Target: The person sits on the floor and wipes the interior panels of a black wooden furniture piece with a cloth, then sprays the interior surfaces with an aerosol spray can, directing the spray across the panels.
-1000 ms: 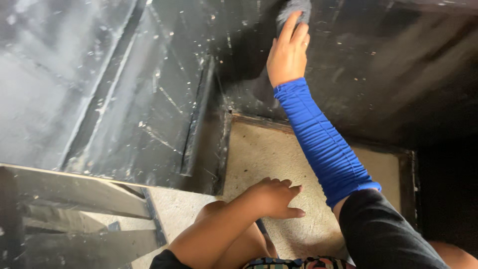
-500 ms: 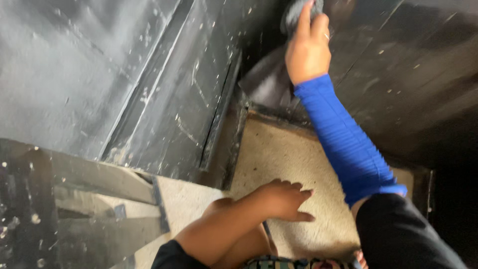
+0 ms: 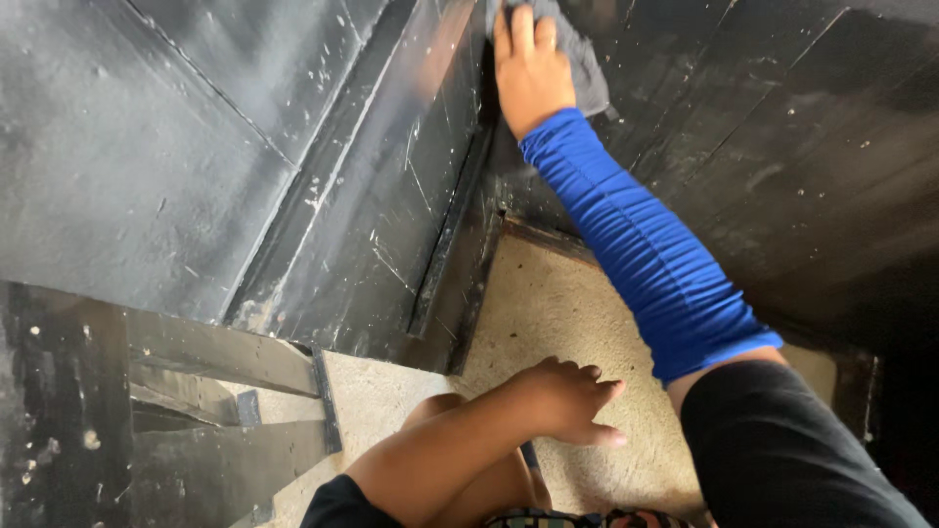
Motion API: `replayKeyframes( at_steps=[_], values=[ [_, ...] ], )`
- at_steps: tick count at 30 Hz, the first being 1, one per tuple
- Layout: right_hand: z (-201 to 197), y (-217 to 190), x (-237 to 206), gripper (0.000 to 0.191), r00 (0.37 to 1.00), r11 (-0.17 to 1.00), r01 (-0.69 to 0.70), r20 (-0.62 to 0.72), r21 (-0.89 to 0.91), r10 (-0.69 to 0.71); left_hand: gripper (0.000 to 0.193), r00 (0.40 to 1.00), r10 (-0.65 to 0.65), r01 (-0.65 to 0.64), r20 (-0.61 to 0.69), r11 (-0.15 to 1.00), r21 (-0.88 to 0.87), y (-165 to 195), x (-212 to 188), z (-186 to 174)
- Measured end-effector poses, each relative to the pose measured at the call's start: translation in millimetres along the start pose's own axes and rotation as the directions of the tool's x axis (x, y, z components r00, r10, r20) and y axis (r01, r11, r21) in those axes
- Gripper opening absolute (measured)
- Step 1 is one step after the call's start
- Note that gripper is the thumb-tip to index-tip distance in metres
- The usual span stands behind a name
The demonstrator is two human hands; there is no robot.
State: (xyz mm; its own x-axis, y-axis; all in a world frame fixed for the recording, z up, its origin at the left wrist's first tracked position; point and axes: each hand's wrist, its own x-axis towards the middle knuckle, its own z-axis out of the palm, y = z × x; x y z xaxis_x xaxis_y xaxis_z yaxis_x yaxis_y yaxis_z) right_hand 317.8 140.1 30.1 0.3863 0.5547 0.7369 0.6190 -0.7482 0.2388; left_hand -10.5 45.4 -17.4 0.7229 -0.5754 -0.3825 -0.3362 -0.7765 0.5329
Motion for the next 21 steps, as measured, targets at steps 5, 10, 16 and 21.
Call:
replayKeyframes(
  at_steps=[5,10,16,21],
  values=[
    [10.2,-13.7,-46.3,0.048,0.992,0.996,0.054,0.117,-0.072,-0.045,0.087,1.0,-0.021,0.021,0.012,1.0,-0.002,4.8,-1.1,-0.8],
    [24.5,-5.3,-134.7,0.053,0.924,0.99,0.125,0.356,0.07,-0.142,0.085,1.0,-0.019,0.019,0.015,1.0,-0.009,10.0,-3.2,-5.6],
    [48.4,33.3,-249.0,0.044,0.787,0.981,0.115,0.589,0.153,-0.185,0.084,1.0,-0.02,0.021,0.014,1.0,-0.021,16.9,-0.9,-8.3],
    [36.9,63.8,-296.4,0.049,0.743,0.994,0.097,0.66,0.056,-0.109,0.085,0.998,-0.019,0.021,0.051,0.999,-0.032,16.3,-1.6,-8.2]
  ],
)
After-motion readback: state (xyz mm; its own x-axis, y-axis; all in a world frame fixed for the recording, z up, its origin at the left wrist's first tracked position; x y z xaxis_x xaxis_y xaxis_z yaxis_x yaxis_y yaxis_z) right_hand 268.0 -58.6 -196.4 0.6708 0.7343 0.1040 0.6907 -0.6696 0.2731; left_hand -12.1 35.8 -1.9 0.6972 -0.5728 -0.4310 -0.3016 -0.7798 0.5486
